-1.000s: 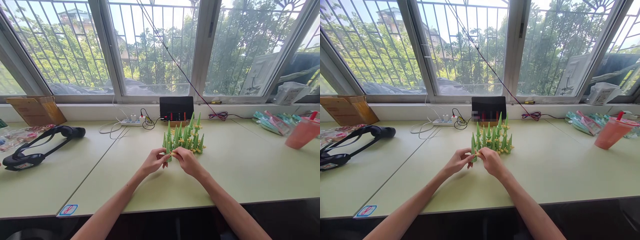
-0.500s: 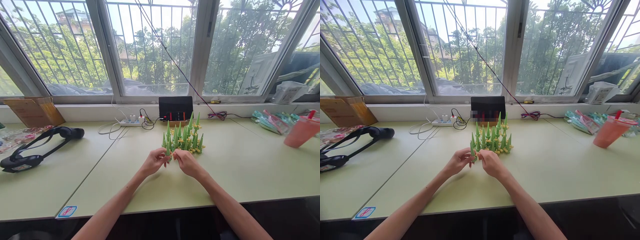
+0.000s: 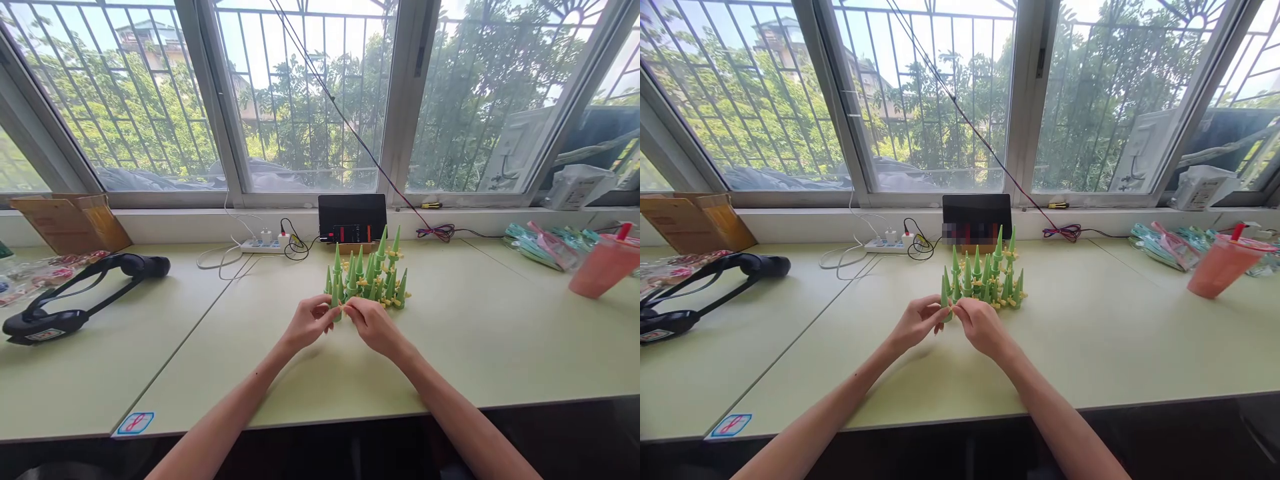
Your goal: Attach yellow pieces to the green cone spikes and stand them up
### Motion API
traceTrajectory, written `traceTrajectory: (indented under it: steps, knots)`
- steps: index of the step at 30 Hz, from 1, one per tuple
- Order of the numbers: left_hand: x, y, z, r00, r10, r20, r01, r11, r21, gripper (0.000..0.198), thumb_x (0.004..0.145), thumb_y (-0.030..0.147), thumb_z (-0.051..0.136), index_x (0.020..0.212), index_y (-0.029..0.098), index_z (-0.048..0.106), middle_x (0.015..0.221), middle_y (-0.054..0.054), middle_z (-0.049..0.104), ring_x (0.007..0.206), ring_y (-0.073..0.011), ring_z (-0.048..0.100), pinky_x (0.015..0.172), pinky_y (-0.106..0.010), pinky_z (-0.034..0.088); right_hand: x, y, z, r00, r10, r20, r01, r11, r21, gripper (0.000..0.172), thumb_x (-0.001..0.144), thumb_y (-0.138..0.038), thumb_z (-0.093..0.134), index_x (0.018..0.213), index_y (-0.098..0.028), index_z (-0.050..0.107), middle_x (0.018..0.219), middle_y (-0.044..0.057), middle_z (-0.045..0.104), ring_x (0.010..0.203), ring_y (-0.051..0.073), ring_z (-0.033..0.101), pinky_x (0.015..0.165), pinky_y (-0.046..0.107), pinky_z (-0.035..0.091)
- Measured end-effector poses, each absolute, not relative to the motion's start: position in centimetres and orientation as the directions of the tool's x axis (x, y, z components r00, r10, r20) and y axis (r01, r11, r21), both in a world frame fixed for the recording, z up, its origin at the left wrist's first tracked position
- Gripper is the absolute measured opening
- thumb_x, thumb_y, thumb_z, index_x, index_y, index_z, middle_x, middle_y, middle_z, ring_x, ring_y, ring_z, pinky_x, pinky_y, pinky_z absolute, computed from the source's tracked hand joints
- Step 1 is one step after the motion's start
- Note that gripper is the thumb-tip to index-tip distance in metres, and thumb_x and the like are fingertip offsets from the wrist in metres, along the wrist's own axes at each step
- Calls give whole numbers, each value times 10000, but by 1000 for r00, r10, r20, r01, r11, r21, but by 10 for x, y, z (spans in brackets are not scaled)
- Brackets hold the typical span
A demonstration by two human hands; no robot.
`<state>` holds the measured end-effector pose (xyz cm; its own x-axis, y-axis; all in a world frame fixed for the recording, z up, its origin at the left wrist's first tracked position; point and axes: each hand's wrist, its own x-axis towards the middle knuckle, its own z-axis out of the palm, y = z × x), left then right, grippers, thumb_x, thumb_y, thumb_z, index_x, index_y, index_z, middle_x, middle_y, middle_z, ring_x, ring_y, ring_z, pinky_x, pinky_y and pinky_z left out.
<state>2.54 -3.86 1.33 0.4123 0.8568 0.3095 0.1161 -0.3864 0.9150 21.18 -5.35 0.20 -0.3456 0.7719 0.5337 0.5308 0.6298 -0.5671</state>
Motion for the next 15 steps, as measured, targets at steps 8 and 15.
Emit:
traceTrajectory:
  steps: [8, 15]
  knots:
    - [21, -39, 21, 345, 903, 255, 92, -303, 948, 355, 824, 461, 653, 743, 117, 615, 661, -8, 560, 381, -51, 453, 371, -213, 318, 212, -57, 6, -325, 717, 616, 442, 691, -572, 177, 960, -237, 500, 1090, -197, 614, 942, 59, 660, 781, 164, 604, 664, 258, 452]
    - [22, -39, 16, 362, 905, 222, 116, -280, 953, 382, 832, 471, 644, 678, 133, 556, 541, 56, 409, 353, -52, 429, 363, -201, 265, 214, -54, 3, -345, 697, 629, 469, 708, -528, 131, 959, -256, 518, 949, -198, 636, 812, 33, 623, 697, 149, 567, 625, 249, 420]
